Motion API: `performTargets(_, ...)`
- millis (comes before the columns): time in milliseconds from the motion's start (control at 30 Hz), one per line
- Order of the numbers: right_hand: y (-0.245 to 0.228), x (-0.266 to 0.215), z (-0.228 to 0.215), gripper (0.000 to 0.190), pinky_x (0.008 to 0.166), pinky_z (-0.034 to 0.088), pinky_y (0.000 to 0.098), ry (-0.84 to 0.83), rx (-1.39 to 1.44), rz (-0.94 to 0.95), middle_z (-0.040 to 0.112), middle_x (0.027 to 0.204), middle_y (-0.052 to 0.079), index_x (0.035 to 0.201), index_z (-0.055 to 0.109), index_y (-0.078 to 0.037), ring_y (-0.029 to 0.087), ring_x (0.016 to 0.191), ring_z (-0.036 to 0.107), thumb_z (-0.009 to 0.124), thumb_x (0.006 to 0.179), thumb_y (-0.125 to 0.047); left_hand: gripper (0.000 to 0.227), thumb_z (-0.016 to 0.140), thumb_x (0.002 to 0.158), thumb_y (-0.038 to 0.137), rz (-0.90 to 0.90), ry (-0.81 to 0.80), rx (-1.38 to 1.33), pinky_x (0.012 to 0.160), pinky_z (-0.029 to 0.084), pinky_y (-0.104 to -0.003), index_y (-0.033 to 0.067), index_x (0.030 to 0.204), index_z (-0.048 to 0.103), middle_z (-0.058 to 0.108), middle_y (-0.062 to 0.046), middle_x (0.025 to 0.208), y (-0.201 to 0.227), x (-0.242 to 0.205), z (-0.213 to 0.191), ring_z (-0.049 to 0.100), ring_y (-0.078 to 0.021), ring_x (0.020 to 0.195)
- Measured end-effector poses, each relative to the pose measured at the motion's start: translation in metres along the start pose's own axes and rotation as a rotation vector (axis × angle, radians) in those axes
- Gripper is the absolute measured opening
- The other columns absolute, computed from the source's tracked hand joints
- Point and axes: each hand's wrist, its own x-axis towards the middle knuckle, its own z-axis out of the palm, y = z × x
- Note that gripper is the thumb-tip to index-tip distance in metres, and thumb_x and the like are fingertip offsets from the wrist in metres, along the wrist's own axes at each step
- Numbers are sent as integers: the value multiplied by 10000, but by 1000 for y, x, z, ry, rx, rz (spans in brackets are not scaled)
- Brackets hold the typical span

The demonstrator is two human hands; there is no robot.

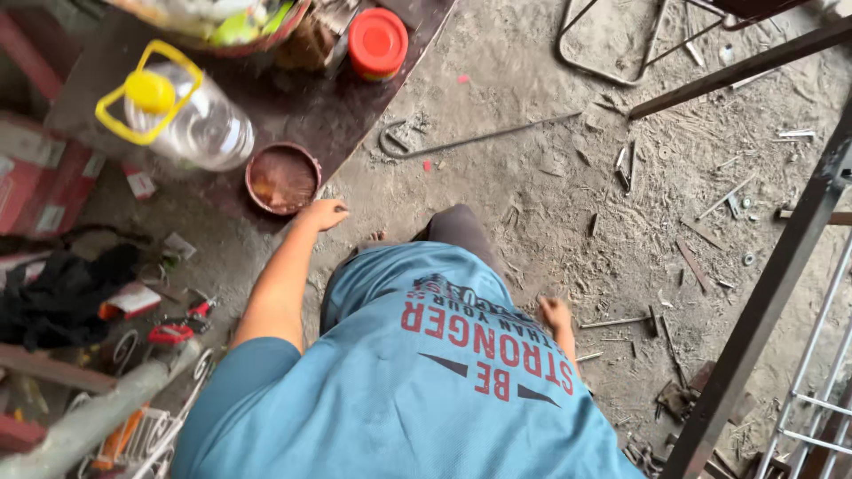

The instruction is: The person retrieves a paint roller from a bucket and paints a stack of metal frames with white paint. They repeatedly roll the roller over the bars, repositioning the stack and reloading the roller from the bucket as needed.

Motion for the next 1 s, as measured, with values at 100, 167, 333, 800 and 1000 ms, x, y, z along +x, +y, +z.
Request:
performTargets(100, -9, 0, -1, 517, 814, 581, 432, -107, 139, 203, 806, 964, 175, 1060, 792, -43, 309, 891, 768, 630, 932, -518, 511, 702, 892, 469, 208, -123, 94, 969, 527, -422, 112, 1257, 713, 716, -128, 1243, 64, 79, -2, 675, -307, 1141)
performTargets(167, -45, 28, -30, 513, 807, 583, 429, -115, 173, 215, 806, 956, 178, 1052, 791, -38, 304, 876, 768, 632, 935, -511, 520, 707, 884, 442, 187, -373, 54, 885, 570, -406, 91, 1267, 702, 757, -134, 1173, 111, 129, 4, 725, -271, 1047)
performTargets(333, -178, 62, -135, 502, 787, 587, 421, -108, 195, 169, 806, 938, 187, 1032, 789, -25, 290, 839, 767, 634, 942, -495, 453, 638, 941, 385, 279, -653, 160, 791, 614, -366, 78, 1270, 691, 808, -110, 997, 220, 231, 19, 790, -204, 883)
performTargets(800, -116, 362, -279, 431, 729, 607, 397, -95, 174, -60, 798, 926, 189, 1032, 755, -8, 236, 756, 768, 682, 930, -420, 323, 560, 1013, 175, 117, 370, -427, 573, 574, -361, 140, 1319, 659, 792, -85, 947, 350, 304, -153, 731, -246, 612)
performTargets(1000, -178, 484, -317, 304, 729, 543, 311, -207, 178, -269, 790, 1012, 85, 1216, 702, -59, 197, 844, 759, 655, 1024, -289, 544, 430, 877, -85, 251, 734, -522, 532, 619, -342, 62, 1371, 605, 693, -148, 1230, 382, 315, -203, 741, -236, 649)
